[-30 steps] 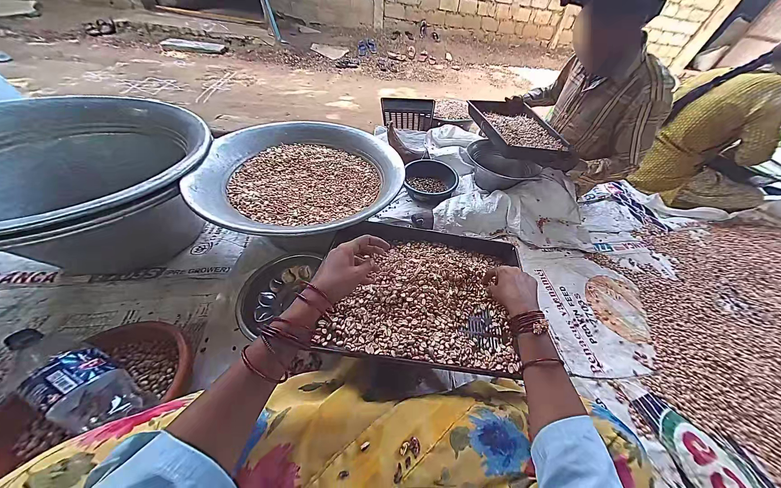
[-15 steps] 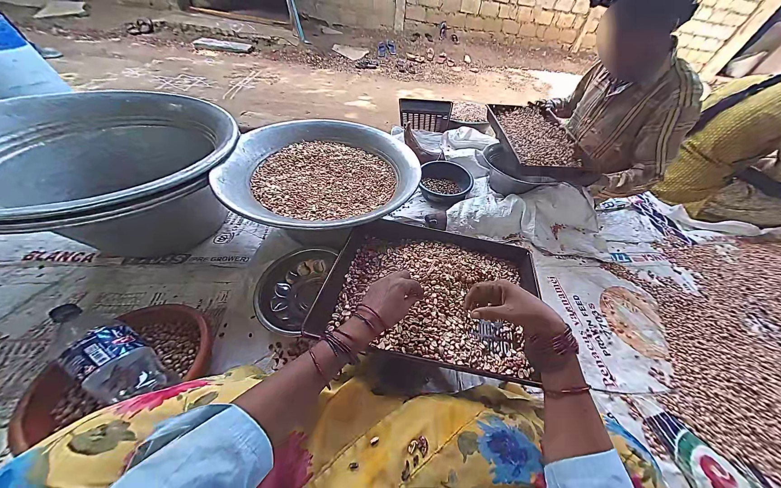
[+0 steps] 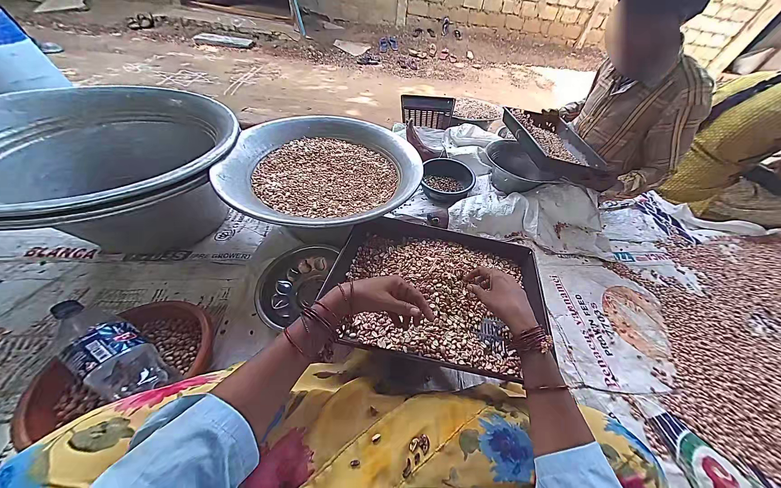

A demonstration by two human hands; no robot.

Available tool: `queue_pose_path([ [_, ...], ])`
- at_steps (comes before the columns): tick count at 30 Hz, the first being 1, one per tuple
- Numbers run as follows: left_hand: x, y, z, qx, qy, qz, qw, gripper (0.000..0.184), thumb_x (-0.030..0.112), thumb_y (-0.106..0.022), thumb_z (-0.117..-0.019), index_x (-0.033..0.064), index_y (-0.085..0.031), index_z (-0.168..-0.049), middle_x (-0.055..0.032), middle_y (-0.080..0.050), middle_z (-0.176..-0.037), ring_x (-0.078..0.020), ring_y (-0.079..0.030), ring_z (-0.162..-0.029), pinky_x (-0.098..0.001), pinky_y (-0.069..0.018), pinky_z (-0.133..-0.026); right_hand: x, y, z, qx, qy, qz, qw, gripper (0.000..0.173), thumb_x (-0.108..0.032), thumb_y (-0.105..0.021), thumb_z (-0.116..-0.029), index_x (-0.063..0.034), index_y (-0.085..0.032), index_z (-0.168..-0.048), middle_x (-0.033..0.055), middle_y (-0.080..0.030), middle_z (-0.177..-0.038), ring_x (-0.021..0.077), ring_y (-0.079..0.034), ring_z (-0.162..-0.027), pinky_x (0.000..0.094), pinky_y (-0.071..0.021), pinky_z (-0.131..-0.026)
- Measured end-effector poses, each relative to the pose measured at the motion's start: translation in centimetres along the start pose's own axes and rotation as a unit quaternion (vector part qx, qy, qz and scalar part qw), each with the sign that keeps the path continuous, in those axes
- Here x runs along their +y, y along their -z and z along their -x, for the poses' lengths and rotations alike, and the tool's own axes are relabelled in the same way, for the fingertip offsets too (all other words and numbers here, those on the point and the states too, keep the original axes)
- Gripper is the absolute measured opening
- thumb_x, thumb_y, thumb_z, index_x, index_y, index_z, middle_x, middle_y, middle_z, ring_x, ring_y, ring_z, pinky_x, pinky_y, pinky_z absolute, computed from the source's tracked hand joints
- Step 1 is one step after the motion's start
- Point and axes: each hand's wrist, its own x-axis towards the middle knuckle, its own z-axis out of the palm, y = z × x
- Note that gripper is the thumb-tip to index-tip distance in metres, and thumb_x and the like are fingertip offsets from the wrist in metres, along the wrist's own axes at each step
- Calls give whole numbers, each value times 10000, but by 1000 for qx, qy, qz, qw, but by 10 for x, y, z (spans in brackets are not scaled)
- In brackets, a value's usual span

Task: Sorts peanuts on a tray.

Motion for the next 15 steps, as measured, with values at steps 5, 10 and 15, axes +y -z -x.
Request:
queue_pose_path([
  [5, -18, 31, 6, 266, 250, -285, 887, 414, 172, -656, -1000, 72, -599, -1398, -209, -637, -1322, -356, -635, -1187, -556, -476, -1020, 16, 6, -3, -10, -155, 79, 985, 725, -329, -724, -959, -83, -407, -1563, 260, -372, -1582, 481, -463, -1379, 619, -450, -1052],
  [10, -16, -12, -22, 202, 306, -380, 849, 569, 39, -635, -931, -15, -477, -1475, -266, -491, -1482, -462, -520, -1330, -632, -433, -1056, -10, -22, 0, -121, -61, 96, 986, 918, -382, -794, -898, -36, -309, -1596, 327, -391, -1534, 514, -493, -1330, 646, -457, -1033],
  [15, -16, -35, -38, 189, 201, -195, 941, 669, -27, -663, -883, -84, -403, -1496, -304, -519, -1439, -405, -519, -1347, -559, -393, -1122, -43, -47, 9, -160, 51, -54, 984, 962, -224, -778, -899, -10, -183, -1623, 294, -411, -1536, 412, -491, -1375, 559, -410, -1121],
])
